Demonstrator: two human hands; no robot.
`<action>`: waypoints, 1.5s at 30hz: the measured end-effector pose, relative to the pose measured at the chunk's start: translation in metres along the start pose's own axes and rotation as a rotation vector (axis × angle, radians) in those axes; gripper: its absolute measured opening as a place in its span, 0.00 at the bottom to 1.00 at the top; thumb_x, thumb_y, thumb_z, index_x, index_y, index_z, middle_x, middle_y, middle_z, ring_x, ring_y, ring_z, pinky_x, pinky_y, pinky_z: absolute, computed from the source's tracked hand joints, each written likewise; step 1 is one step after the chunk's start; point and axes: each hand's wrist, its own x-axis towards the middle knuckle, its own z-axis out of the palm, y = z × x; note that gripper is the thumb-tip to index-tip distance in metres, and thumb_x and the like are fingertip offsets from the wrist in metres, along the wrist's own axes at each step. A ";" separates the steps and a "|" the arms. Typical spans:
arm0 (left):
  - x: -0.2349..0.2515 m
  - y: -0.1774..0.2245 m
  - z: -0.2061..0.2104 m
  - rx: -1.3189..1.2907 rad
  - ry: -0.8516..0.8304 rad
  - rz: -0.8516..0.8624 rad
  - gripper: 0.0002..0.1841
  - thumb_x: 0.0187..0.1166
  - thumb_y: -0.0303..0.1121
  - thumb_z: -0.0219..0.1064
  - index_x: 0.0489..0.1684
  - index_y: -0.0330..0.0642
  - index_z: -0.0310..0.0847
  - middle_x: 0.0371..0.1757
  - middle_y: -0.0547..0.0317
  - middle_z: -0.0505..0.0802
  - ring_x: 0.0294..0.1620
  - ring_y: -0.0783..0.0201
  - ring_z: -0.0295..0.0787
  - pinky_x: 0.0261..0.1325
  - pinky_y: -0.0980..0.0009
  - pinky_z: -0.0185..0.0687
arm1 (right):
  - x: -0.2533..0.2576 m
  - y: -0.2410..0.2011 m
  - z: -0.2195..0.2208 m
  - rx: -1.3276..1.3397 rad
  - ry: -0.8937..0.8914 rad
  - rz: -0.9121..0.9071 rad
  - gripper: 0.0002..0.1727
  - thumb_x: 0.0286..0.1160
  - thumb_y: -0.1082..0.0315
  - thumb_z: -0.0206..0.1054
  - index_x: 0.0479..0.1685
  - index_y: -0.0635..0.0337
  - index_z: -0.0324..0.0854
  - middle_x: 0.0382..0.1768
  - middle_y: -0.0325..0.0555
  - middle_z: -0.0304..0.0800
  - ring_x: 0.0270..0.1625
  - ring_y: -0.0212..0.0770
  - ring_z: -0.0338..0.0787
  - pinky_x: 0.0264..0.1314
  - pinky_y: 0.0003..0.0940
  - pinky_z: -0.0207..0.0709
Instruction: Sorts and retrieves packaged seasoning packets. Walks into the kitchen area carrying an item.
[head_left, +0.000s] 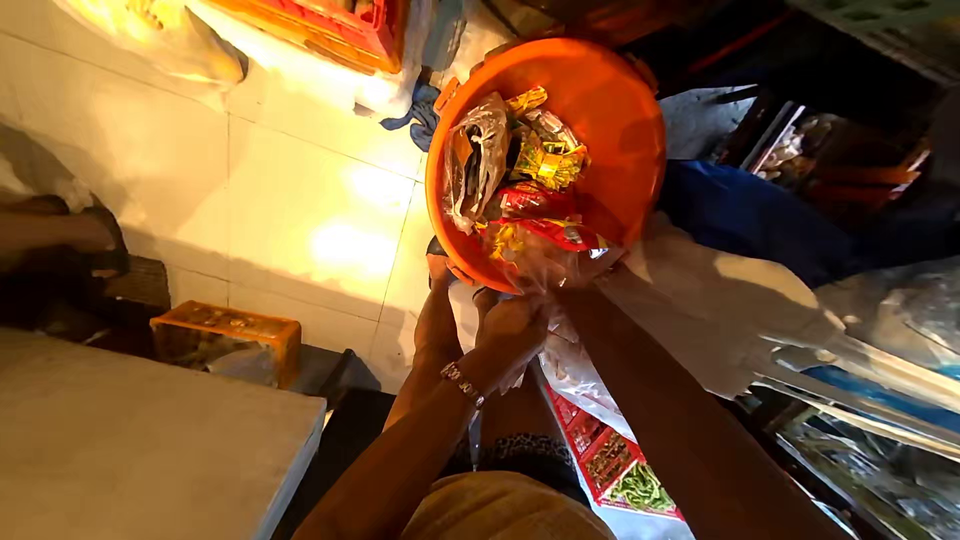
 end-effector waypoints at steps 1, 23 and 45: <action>0.003 -0.003 0.001 -0.104 0.064 -0.050 0.18 0.92 0.40 0.52 0.53 0.38 0.87 0.40 0.49 0.92 0.40 0.57 0.90 0.54 0.54 0.84 | -0.003 -0.012 -0.010 -0.059 0.008 0.048 0.25 0.90 0.62 0.57 0.82 0.60 0.72 0.74 0.52 0.82 0.75 0.37 0.81 0.80 0.33 0.72; -0.084 0.091 -0.102 -0.309 -0.352 0.208 0.25 0.90 0.51 0.51 0.59 0.39 0.86 0.32 0.67 0.90 0.25 0.75 0.83 0.32 0.77 0.84 | -0.281 -0.131 -0.073 1.240 0.977 -0.037 0.25 0.54 0.70 0.73 0.56 0.64 0.75 0.39 0.43 0.88 0.41 0.37 0.92 0.43 0.37 0.91; -0.232 0.361 0.031 0.897 -0.339 1.072 0.13 0.80 0.31 0.61 0.35 0.31 0.89 0.28 0.54 0.91 0.32 0.68 0.88 0.40 0.67 0.85 | -0.416 -0.051 -0.052 2.038 0.862 -0.198 0.17 0.92 0.65 0.44 0.38 0.57 0.77 0.26 0.38 0.88 0.30 0.31 0.89 0.36 0.30 0.86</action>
